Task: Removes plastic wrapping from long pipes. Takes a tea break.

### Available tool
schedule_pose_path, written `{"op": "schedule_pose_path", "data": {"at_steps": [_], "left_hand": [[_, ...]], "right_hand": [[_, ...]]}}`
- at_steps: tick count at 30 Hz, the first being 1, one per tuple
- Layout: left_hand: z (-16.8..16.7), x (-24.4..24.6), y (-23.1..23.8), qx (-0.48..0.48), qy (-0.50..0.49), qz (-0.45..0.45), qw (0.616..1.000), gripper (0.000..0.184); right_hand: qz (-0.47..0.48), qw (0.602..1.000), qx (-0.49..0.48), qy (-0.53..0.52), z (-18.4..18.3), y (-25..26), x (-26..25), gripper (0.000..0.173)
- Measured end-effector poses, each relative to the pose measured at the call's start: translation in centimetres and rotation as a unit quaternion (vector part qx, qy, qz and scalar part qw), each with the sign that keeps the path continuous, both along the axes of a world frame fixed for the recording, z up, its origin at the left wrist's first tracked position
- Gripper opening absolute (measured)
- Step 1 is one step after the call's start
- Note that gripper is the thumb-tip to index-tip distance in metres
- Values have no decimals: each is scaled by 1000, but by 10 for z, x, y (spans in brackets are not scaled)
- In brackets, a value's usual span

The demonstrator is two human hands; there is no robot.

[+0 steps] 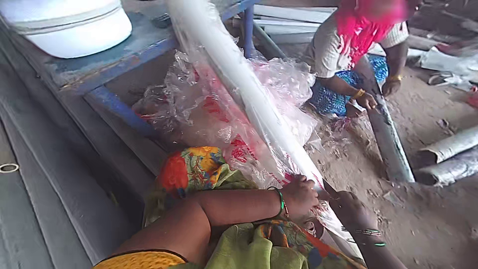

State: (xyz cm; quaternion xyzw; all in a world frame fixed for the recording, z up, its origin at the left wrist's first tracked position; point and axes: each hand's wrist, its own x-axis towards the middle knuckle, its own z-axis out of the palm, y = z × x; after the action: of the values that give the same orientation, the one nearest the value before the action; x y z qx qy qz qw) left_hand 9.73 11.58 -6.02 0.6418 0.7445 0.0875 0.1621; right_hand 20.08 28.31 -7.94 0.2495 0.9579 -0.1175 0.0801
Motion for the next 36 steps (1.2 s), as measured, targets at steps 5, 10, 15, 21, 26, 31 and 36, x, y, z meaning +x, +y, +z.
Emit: {"op": "schedule_pose_path", "data": {"at_steps": [5, 10, 15, 21, 26, 31, 36], "left_hand": [[4, 0, 0, -26, -1, -32, 999, 21], [-5, -5, -4, 7, -27, -26, 999, 22], [-8, -4, -8, -37, -50, -17, 998, 22], [-10, -1, -5, -80, -30, -5, 996, 24], [-14, -3, -2, -52, -15, -5, 999, 25], [-15, -4, -1, -33, -7, -8, 999, 23], [-18, -3, -3, -6, -4, -2, 1000, 21]], "right_hand": [[-90, 996, 8, -19, 2, 6, -8, 41], [-112, 990, -72, -34, 11, 19, -15, 39], [-218, 950, -155, 162, 18, 36, -3, 26], [-23, 984, -160, 77, 20, 16, 0, 30], [22, 994, -105, -21, 12, -3, -7, 39], [-25, 990, -139, -20, 9, 5, -13, 28], [-13, 988, -150, 43, 0, 18, -11, 28]]}}
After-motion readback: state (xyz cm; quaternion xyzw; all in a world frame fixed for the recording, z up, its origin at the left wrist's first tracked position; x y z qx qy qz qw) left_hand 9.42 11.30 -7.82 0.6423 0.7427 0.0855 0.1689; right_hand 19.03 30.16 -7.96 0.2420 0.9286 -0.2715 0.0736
